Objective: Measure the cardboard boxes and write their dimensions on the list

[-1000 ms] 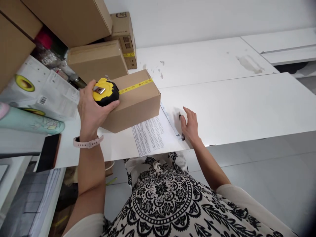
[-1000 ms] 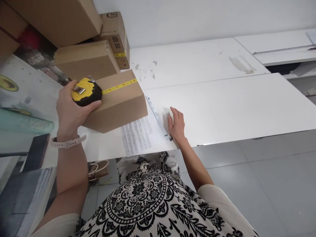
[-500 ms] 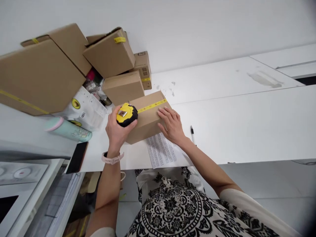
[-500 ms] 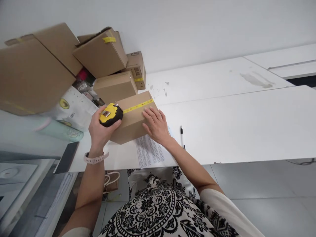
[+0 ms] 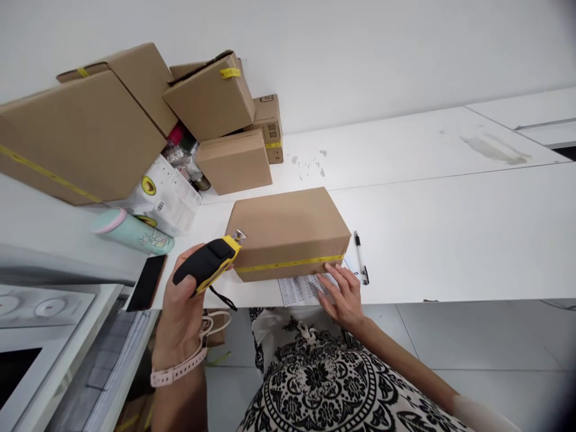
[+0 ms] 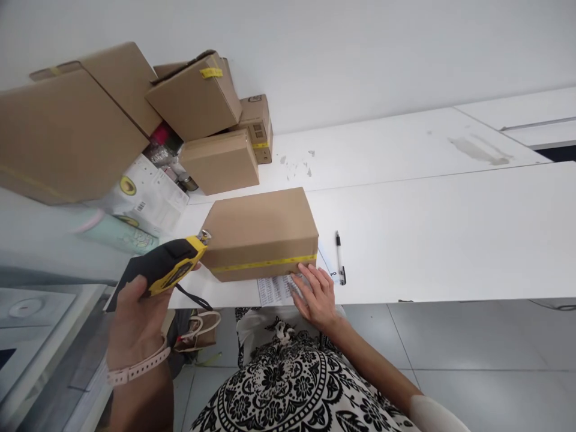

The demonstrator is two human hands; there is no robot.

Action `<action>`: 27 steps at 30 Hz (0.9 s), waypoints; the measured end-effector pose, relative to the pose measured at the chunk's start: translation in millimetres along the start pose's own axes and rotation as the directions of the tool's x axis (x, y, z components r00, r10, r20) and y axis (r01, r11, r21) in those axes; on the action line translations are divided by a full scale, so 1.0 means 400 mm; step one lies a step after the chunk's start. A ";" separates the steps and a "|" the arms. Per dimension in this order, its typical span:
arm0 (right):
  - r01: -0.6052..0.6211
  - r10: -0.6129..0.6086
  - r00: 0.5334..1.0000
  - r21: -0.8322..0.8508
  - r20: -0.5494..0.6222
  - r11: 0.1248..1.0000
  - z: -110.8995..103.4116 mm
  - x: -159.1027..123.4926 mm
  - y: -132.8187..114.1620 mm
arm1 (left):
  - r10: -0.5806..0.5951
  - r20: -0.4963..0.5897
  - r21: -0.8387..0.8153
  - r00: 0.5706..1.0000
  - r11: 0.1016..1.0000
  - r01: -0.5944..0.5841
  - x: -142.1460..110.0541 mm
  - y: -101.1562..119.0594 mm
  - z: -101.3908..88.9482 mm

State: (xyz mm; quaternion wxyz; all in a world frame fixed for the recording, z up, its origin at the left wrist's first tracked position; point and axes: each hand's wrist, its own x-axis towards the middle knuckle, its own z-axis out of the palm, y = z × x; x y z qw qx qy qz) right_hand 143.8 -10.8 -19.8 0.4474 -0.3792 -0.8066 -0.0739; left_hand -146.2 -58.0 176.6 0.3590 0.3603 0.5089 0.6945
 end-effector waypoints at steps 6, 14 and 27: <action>-0.040 0.067 0.983 0.156 -0.169 0.987 -0.090 0.090 0.003 | -0.207 0.148 0.148 0.967 0.972 0.185 0.034 0.028 0.004; -0.578 0.264 0.816 0.731 0.514 0.364 -0.175 0.397 -0.038 | -0.473 0.495 0.287 0.729 0.881 0.376 0.101 0.058 0.157; -0.600 0.631 0.609 0.799 0.480 -0.029 -0.103 0.434 0.178 | -0.367 0.326 0.252 0.871 0.922 0.294 0.274 0.051 0.082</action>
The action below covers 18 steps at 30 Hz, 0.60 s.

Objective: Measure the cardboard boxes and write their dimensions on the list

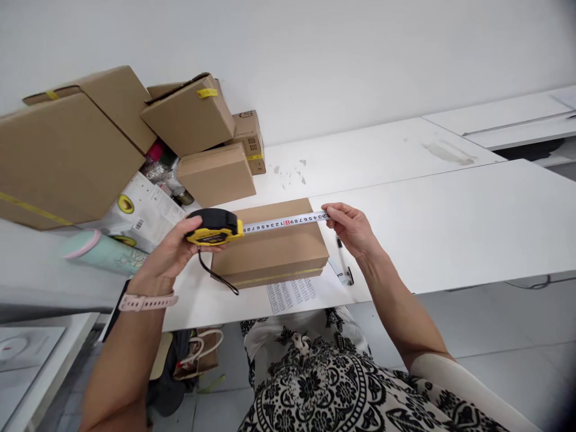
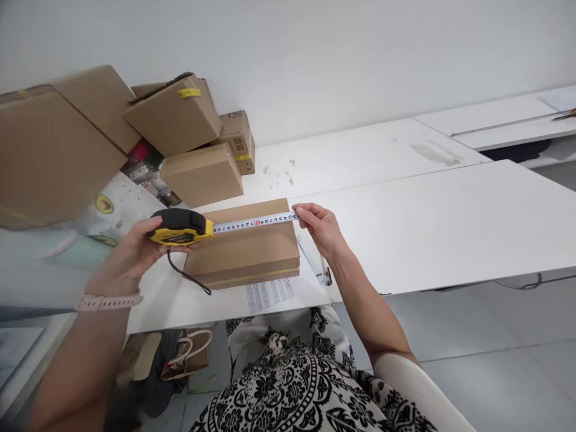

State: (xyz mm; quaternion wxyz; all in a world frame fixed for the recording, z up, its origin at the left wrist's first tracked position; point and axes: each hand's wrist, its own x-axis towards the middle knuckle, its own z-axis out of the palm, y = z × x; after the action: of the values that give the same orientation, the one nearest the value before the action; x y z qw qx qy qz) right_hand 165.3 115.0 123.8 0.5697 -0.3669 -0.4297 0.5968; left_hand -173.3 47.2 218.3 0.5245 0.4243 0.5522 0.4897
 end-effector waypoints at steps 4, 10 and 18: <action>0.009 -0.009 1.000 -0.104 0.001 0.995 -0.016 0.032 0.050 | 0.010 -0.130 -0.003 0.991 1.000 -0.011 0.065 -0.016 -0.081; 0.018 -0.017 1.000 -0.142 0.009 0.990 -0.004 0.037 0.083 | -0.028 -0.026 -0.030 0.999 0.999 0.027 0.100 -0.046 -0.102; 0.036 -0.028 0.999 -0.221 0.042 0.975 -0.015 0.053 0.108 | -0.103 -0.104 -0.089 0.989 0.992 0.094 0.123 -0.072 -0.137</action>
State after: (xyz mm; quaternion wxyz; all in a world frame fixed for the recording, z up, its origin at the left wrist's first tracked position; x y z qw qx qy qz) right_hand 153.5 137.5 82.4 0.5264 -0.4098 -0.5102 0.5428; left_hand -231.0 85.7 180.2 0.5349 0.3469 0.5791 0.5081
